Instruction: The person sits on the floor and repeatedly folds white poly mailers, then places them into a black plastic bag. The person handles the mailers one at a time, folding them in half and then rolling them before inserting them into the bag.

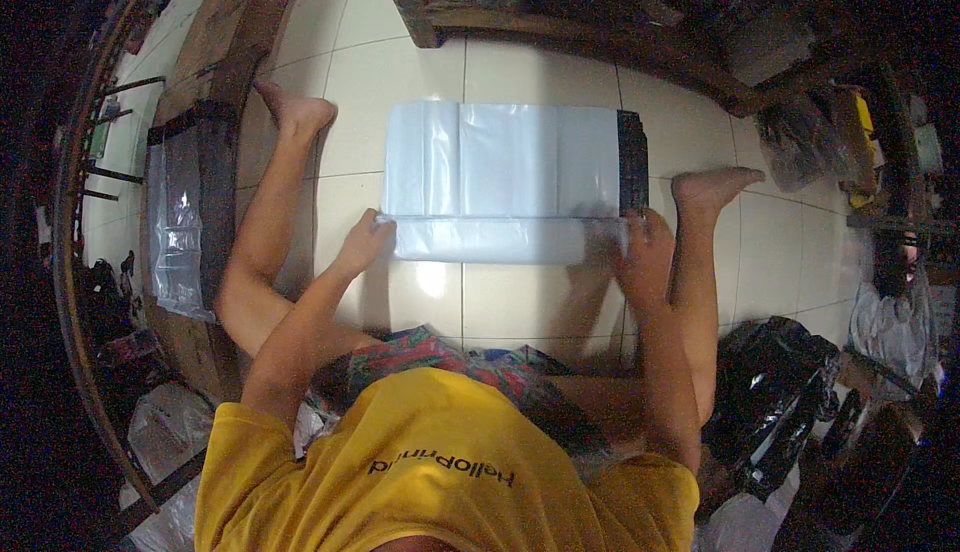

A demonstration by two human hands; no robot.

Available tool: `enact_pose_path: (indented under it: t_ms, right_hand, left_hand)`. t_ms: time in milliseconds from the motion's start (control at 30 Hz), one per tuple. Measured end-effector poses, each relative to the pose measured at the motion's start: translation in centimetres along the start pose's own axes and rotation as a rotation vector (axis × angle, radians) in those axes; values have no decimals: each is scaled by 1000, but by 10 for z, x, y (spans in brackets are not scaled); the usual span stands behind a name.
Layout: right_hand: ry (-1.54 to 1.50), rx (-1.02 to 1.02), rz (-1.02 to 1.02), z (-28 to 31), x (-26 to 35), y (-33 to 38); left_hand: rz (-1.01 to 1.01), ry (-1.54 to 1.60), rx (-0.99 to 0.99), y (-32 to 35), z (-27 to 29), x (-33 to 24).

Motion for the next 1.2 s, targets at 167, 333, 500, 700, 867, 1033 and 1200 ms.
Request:
enact_pose_path:
  t_ms: [167, 333, 500, 700, 867, 1033, 1200]
  right_hand:
    - [112, 524, 286, -43, 54, 39]
    - [155, 437, 311, -61, 32, 31]
    - [89, 444, 294, -64, 33, 27]
    - [90, 428, 267, -67, 25, 32]
    - [79, 512, 246, -59, 25, 29]
    - [161, 487, 214, -61, -2, 33]
    - [39, 491, 183, -48, -15, 23]
  left_hand:
    - [-69, -103, -115, 11, 11, -23]
    - [-71, 160, -363, 25, 27, -27]
    - [-67, 70, -573, 9, 44, -8]
    - [-545, 106, -502, 49, 62, -79]
    - [-1060, -547, -194, 98, 3, -117]
    - [-1030, -579, -203, 74, -15, -100]
    - [-950, -600, -61, 67, -10, -118]
Point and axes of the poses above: each hand's wrist, its own y-axis away from the middle knuckle, its own z-axis out of the back of the hand, x = y × z, the point moved 9 cm from there along -y, towards the middle knuckle, and after that the axes turned 10 degrees about -x, right-handed, at the moved point
